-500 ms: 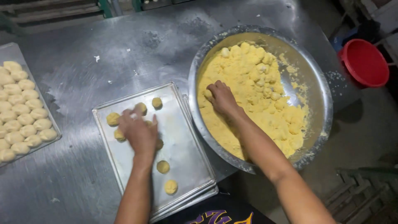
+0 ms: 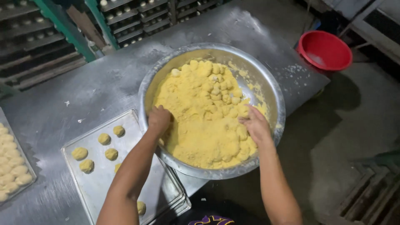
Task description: Coating small dough balls in yellow crumbs and arranging them on a baking tray in a production area.
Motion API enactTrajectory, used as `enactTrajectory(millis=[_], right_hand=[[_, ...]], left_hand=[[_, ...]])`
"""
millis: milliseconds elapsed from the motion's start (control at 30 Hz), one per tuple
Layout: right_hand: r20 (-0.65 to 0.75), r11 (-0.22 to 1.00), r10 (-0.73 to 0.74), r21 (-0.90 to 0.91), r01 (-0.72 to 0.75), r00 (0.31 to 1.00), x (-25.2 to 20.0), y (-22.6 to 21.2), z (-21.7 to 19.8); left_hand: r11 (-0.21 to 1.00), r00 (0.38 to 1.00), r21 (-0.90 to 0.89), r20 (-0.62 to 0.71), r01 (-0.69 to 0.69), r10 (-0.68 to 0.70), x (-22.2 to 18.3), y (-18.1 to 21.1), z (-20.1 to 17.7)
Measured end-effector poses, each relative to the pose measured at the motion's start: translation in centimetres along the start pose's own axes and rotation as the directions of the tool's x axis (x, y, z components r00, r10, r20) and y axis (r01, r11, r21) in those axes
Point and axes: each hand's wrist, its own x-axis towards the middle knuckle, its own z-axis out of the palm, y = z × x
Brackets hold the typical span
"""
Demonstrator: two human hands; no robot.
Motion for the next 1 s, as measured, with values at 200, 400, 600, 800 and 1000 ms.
enactTrajectory(millis=[200,400,600,800,1000], right_hand=[[-0.183,0.985,-0.137,0.082,0.154,0.974,2.0,0.9,0.3],[-0.127,0.933,-0.226,-0.312,0.178,0.966,3.3,5.9,8.1],[-0.067,0.908,-0.253,-0.362,0.213,0.965,2.7,3.9,7.8],[-0.142,0.903,-0.233,-0.399,0.159,0.962,-0.4,-0.2,10.8],[-0.013,0.736,-0.517,-0.517,0.437,0.856,5.4,4.9,7.5]], left_hand=[[0.563,0.999,-0.826,0.034,0.021,0.014,2.4,3.5,-4.9],[-0.259,0.990,-0.961,0.072,0.101,0.119,1.4,14.3,-4.9],[-0.314,0.983,-0.931,0.171,0.185,0.071,-2.7,12.7,-11.3],[-0.199,0.982,-0.976,0.117,0.087,-0.145,0.4,12.6,-5.5],[-0.007,0.960,-0.998,-0.053,-0.057,-0.274,0.5,13.1,-5.1]])
